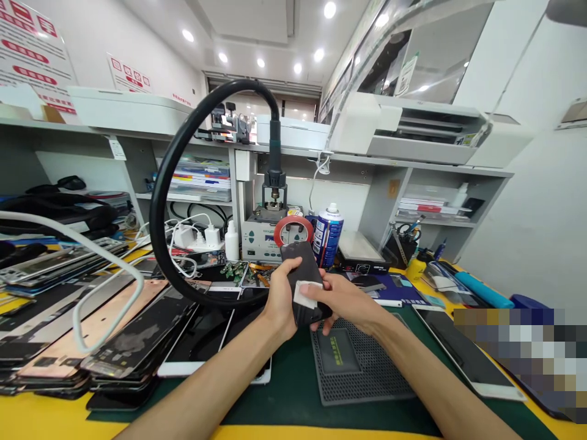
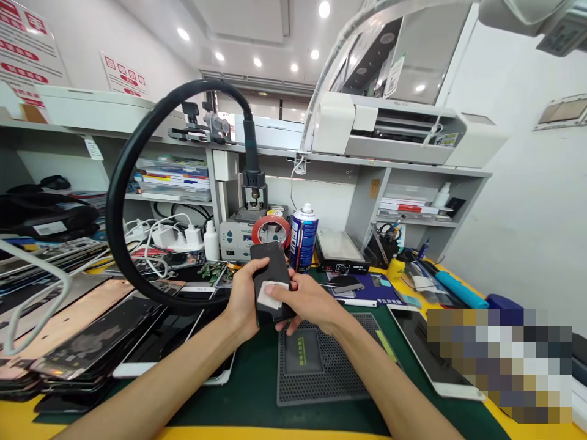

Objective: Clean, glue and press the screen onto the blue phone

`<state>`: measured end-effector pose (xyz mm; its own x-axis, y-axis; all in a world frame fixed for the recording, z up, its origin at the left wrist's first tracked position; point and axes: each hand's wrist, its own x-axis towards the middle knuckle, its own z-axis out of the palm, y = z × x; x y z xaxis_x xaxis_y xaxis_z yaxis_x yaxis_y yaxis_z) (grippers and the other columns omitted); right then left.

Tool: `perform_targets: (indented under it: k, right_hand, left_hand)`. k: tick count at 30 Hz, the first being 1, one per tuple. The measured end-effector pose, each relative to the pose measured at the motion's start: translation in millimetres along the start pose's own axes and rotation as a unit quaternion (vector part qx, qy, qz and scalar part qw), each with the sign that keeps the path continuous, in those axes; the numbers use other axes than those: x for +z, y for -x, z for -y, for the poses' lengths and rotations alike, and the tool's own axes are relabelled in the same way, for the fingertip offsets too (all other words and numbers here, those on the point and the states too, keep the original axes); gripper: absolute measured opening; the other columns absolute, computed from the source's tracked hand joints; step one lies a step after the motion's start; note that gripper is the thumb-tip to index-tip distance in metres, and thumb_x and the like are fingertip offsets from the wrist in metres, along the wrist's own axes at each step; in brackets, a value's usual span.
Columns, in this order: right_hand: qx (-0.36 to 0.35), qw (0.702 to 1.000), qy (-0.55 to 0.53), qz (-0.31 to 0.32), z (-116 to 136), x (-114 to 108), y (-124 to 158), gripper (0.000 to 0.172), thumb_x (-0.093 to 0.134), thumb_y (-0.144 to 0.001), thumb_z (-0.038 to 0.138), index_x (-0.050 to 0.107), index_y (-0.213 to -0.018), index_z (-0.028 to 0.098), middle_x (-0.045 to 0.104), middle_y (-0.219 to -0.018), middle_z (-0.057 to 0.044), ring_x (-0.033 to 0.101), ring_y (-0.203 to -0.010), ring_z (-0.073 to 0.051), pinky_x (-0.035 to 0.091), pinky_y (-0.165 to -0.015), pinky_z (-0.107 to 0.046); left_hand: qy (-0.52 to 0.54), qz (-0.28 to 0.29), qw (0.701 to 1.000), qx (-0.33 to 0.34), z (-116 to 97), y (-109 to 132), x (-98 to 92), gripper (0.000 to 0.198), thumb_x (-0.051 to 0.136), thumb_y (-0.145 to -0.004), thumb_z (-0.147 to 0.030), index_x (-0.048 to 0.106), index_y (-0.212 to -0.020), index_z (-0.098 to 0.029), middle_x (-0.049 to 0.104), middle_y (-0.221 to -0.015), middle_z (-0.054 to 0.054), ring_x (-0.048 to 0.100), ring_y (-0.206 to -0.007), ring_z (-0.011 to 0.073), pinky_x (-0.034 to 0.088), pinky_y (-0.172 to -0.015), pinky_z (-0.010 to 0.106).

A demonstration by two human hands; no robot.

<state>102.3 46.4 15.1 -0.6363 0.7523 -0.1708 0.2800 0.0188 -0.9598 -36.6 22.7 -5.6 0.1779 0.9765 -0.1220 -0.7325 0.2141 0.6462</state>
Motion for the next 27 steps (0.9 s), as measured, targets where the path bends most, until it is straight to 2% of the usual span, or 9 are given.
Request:
perform_targets:
  k: [4,6,10,14,17,20,23,27]
  right_hand:
    - [-0.024,0.999,-0.008,0.047,1.3,-0.6,3.2,0.059,0.084,-0.073,0.042,0.050,-0.114,0.017,0.070,-0.086,-0.006,0.069,-0.065,-0.018,0.059,-0.052,-0.027]
    - [-0.039,0.998,-0.005,0.048,-1.3,0.3,2.7,0.065,0.087,-0.069,0.039,0.049,-0.118,0.018,0.068,-0.084,-0.003,0.067,-0.064,-0.016,0.059,-0.053,-0.027]
    - [-0.064,0.998,0.023,-0.005,-9.5,6.3,-1.0,0.074,0.086,-0.070,0.041,0.044,-0.127,0.022,0.066,-0.091,-0.001,0.064,-0.058,-0.013,0.059,-0.052,-0.028]
    - [-0.073,0.993,0.050,-0.080,-13.4,16.5,-1.3,0.073,0.082,-0.075,0.040,0.041,-0.133,0.024,0.065,-0.090,0.000,0.063,-0.057,-0.013,0.057,-0.050,-0.028]
    - [-0.102,0.988,0.034,-0.107,-13.5,23.8,-0.2,0.072,0.081,-0.076,0.035,0.042,-0.134,0.022,0.064,-0.089,0.000,0.063,-0.059,-0.013,0.058,-0.052,-0.028]
    - [-0.158,0.982,-0.016,-0.098,-11.5,28.7,1.1,0.080,0.077,-0.080,0.030,0.032,-0.146,0.026,0.063,-0.106,-0.003,0.066,-0.066,-0.014,0.060,-0.056,-0.029]
    - [-0.178,0.981,-0.041,-0.070,-7.1,28.5,3.5,0.080,0.070,-0.087,0.032,0.024,-0.153,0.029,0.059,-0.122,-0.007,0.069,-0.074,-0.016,0.062,-0.060,-0.030]
    - [-0.176,0.984,-0.035,-0.009,-2.9,16.3,7.8,0.080,0.061,-0.094,0.037,0.014,-0.158,0.026,0.057,-0.126,-0.011,0.072,-0.085,-0.019,0.065,-0.072,-0.036]
  left_hand:
    - [0.017,0.008,1.000,0.021,-2.2,2.6,2.3,0.054,0.052,-0.084,-0.059,0.071,-0.090,-0.009,0.072,-0.072,0.014,0.070,-0.062,0.0264,0.052,-0.048,0.031]
    - [0.029,0.011,0.999,0.025,-3.9,4.4,4.1,0.058,0.049,-0.085,-0.064,0.071,-0.088,-0.010,0.072,-0.072,0.014,0.070,-0.064,0.0273,0.054,-0.052,0.034]
    - [0.035,-0.006,0.999,0.024,-7.5,6.3,6.1,0.065,0.044,-0.086,-0.069,0.072,-0.091,-0.011,0.073,-0.073,0.015,0.070,-0.066,0.0283,0.056,-0.058,0.037]
    - [0.028,-0.030,0.998,0.056,-12.2,6.7,8.0,0.066,0.042,-0.089,-0.067,0.072,-0.100,-0.009,0.074,-0.077,0.015,0.071,-0.066,0.0281,0.057,-0.061,0.038]
    - [0.021,-0.039,0.996,0.077,-16.8,7.2,9.8,0.073,0.038,-0.089,-0.070,0.072,-0.099,-0.006,0.074,-0.078,0.018,0.071,-0.067,0.0302,0.058,-0.062,0.041]
    - [0.026,-0.007,0.996,0.081,-21.4,7.0,9.0,0.077,0.034,-0.089,-0.072,0.073,-0.098,-0.006,0.075,-0.077,0.018,0.072,-0.070,0.0309,0.059,-0.064,0.042]
    - [0.040,0.017,0.995,0.091,-24.3,4.9,5.0,0.077,0.031,-0.091,-0.070,0.073,-0.099,-0.006,0.075,-0.078,0.018,0.072,-0.070,0.0304,0.059,-0.065,0.041]
    - [0.038,0.034,0.994,0.099,-24.7,2.9,0.7,0.076,0.033,-0.092,-0.070,0.072,-0.104,-0.005,0.076,-0.081,0.018,0.073,-0.070,0.0304,0.059,-0.066,0.041]
